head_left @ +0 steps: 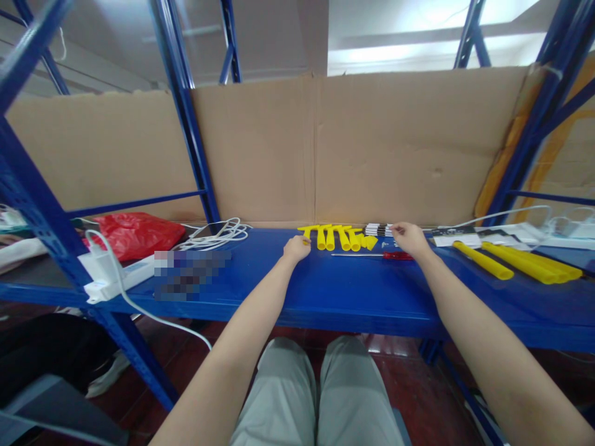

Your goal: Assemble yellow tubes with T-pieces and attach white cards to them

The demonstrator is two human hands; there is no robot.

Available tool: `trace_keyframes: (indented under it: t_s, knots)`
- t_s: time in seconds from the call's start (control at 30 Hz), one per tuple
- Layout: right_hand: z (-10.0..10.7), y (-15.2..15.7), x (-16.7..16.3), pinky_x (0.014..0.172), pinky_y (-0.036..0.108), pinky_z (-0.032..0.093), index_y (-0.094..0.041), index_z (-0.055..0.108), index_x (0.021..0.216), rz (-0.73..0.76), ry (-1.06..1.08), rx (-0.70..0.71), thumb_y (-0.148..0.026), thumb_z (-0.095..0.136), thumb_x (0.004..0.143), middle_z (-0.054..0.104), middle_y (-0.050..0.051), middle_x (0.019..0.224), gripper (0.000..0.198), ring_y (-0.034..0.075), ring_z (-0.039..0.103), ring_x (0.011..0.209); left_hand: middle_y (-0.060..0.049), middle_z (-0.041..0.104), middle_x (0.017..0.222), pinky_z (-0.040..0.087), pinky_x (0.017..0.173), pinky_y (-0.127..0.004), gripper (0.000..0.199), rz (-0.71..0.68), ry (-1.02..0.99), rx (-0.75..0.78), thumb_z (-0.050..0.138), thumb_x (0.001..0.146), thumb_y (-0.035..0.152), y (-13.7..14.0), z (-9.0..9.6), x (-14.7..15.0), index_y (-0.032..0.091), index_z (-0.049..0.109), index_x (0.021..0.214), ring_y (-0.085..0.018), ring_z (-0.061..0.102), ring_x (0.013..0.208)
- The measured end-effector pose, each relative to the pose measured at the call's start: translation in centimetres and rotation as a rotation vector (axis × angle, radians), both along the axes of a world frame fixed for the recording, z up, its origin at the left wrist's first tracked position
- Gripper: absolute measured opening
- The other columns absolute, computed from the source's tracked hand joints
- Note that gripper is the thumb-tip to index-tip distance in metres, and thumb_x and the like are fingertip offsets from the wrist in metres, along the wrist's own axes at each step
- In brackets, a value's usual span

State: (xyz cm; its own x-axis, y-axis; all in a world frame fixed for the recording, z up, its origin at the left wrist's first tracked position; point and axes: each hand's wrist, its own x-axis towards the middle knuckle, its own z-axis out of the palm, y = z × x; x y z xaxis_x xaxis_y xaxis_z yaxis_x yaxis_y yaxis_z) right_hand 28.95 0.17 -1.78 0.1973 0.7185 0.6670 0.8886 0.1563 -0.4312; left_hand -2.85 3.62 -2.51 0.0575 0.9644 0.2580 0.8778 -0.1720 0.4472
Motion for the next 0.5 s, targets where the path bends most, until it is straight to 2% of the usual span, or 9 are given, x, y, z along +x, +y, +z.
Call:
trace_keyframes:
  t_s: [0.1, 0.17, 0.33, 0.43, 0.5]
  knots:
    - [0.0, 0.0, 0.1, 0.081, 0.036, 0.053, -0.019, 0.072, 0.082, -0.003, -0.006, 0.001, -0.017, 0.051, 0.074, 0.074, 0.009, 0.085, 0.023, 0.024, 0.068, 0.080, -0.007, 0.073, 0.106, 0.049, 0.087, -0.028, 0.019, 0.086, -0.018, 0.060, 0.063, 0.082, 0.026, -0.1, 0.1, -0.5, 0.026, 0.075, 0.096, -0.024, 0.066, 0.104]
    - [0.1, 0.0, 0.1, 0.081, 0.037, 0.053, -0.019, 0.072, 0.083, -0.009, -0.005, -0.014, -0.017, 0.051, 0.074, 0.074, 0.009, 0.086, 0.023, 0.024, 0.069, 0.081, -0.009, 0.073, 0.103, 0.050, 0.085, -0.027, 0.018, 0.123, -0.036, 0.097, 0.063, 0.082, 0.025, -0.2, 0.1, -0.7, 0.024, 0.075, 0.095, -0.024, 0.067, 0.102]
    - [0.2, -0.2, -0.3, 0.083, 0.037, 0.053, -0.017, 0.072, 0.085, -0.017, 0.005, -0.047, -0.016, 0.051, 0.075, 0.074, 0.011, 0.089, 0.023, 0.025, 0.069, 0.084, -0.013, 0.072, 0.109, 0.051, 0.085, -0.029, 0.032, 0.162, -0.174, 0.167, 0.063, 0.082, 0.020, 0.0, 0.2, -0.9, 0.019, 0.069, 0.114, -0.026, 0.066, 0.105]
    - [0.1, -0.2, -0.5, 0.083, 0.037, 0.053, -0.017, 0.072, 0.084, 0.000, 0.010, -0.055, -0.016, 0.051, 0.076, 0.074, 0.012, 0.092, 0.023, 0.025, 0.069, 0.084, -0.017, 0.071, 0.109, 0.053, 0.080, -0.028, 0.046, 0.185, -0.273, 0.128, 0.069, 0.078, 0.021, 0.5, 0.3, -0.9, 0.014, 0.063, 0.123, -0.027, 0.069, 0.100]
    - [0.0, -0.1, -0.6, 0.084, 0.037, 0.053, -0.017, 0.072, 0.083, 0.016, 0.017, -0.054, -0.017, 0.051, 0.077, 0.074, 0.012, 0.092, 0.022, 0.024, 0.069, 0.084, -0.017, 0.074, 0.098, 0.054, 0.072, -0.027, 0.041, 0.195, -0.351, 0.046, 0.069, 0.078, 0.022, 0.9, 0.4, -1.0, 0.011, 0.066, 0.116, -0.026, 0.072, 0.086]
